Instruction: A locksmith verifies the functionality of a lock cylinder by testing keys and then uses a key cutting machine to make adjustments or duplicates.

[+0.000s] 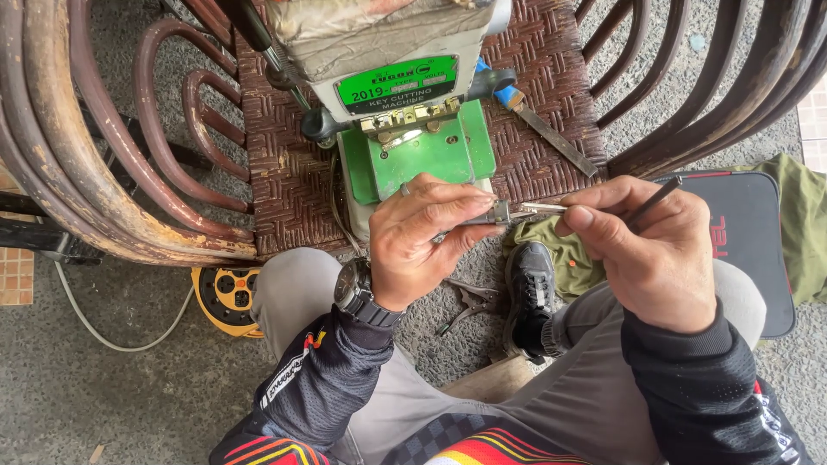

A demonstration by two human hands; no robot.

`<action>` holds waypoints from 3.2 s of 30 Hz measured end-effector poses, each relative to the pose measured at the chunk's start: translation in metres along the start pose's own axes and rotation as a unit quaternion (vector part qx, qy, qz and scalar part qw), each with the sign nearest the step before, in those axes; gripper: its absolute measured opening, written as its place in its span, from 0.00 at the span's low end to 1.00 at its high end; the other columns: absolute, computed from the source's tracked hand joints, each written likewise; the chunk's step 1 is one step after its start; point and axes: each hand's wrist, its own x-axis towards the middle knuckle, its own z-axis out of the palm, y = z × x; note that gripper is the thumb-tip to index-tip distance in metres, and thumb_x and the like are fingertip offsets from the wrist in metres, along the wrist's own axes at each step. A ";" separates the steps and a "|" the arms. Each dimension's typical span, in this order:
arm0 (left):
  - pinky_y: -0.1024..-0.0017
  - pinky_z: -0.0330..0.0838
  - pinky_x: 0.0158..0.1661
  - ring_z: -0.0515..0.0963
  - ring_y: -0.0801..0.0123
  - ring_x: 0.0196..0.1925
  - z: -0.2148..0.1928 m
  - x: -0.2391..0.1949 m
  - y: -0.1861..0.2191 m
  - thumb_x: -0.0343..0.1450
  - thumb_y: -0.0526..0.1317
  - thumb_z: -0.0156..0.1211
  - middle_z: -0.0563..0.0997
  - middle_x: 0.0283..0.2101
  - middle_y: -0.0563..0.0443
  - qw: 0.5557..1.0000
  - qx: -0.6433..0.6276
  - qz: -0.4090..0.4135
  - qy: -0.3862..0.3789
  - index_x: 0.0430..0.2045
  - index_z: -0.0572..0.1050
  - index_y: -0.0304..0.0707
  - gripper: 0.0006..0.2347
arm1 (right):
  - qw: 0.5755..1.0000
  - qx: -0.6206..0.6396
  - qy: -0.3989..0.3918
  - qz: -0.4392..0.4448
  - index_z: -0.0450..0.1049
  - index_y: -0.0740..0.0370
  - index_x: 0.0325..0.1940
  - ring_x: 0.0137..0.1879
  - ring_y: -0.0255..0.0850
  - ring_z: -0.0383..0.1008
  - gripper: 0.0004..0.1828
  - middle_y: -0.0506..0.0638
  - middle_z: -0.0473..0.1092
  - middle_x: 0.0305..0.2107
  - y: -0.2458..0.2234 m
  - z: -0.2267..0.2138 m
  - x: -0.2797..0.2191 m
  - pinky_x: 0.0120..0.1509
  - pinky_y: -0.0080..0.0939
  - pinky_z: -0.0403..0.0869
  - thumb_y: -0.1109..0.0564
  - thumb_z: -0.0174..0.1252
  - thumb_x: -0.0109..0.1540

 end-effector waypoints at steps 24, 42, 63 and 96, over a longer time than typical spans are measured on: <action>0.66 0.82 0.49 0.86 0.59 0.48 -0.001 -0.003 -0.003 0.73 0.35 0.72 0.84 0.48 0.50 0.999 0.009 0.026 -0.020 0.49 0.75 0.42 0.13 | 0.993 -0.092 -0.032 -0.073 0.78 0.70 0.43 0.40 0.36 0.75 0.08 0.57 0.77 0.38 -0.009 0.007 -0.005 0.42 0.27 0.74 0.70 0.66 0.60; 0.65 0.81 0.48 0.85 0.58 0.45 0.004 -0.007 -0.008 0.75 0.38 0.68 0.83 0.50 0.50 0.998 0.011 0.048 -0.050 0.48 0.76 0.41 0.10 | 0.973 -0.195 -0.055 -0.107 0.82 0.65 0.38 0.32 0.31 0.71 0.06 0.51 0.77 0.31 -0.013 0.007 -0.005 0.34 0.27 0.68 0.68 0.70 0.58; 0.66 0.81 0.47 0.85 0.58 0.45 0.001 -0.008 -0.005 0.74 0.37 0.71 0.83 0.50 0.50 0.997 0.021 0.053 -0.057 0.49 0.76 0.42 0.12 | 0.983 -0.161 -0.032 -0.082 0.81 0.65 0.36 0.35 0.31 0.74 0.08 0.52 0.79 0.32 -0.006 0.011 -0.007 0.38 0.26 0.71 0.68 0.73 0.56; 0.65 0.80 0.47 0.82 0.58 0.41 0.119 -0.039 0.056 0.76 0.33 0.67 0.79 0.58 0.44 0.960 -0.042 0.078 -0.267 0.44 0.79 0.33 0.06 | 0.954 -0.269 0.113 -0.071 0.81 0.67 0.43 0.32 0.32 0.65 0.07 0.53 0.76 0.34 0.045 -0.109 -0.113 0.37 0.29 0.62 0.66 0.70 0.61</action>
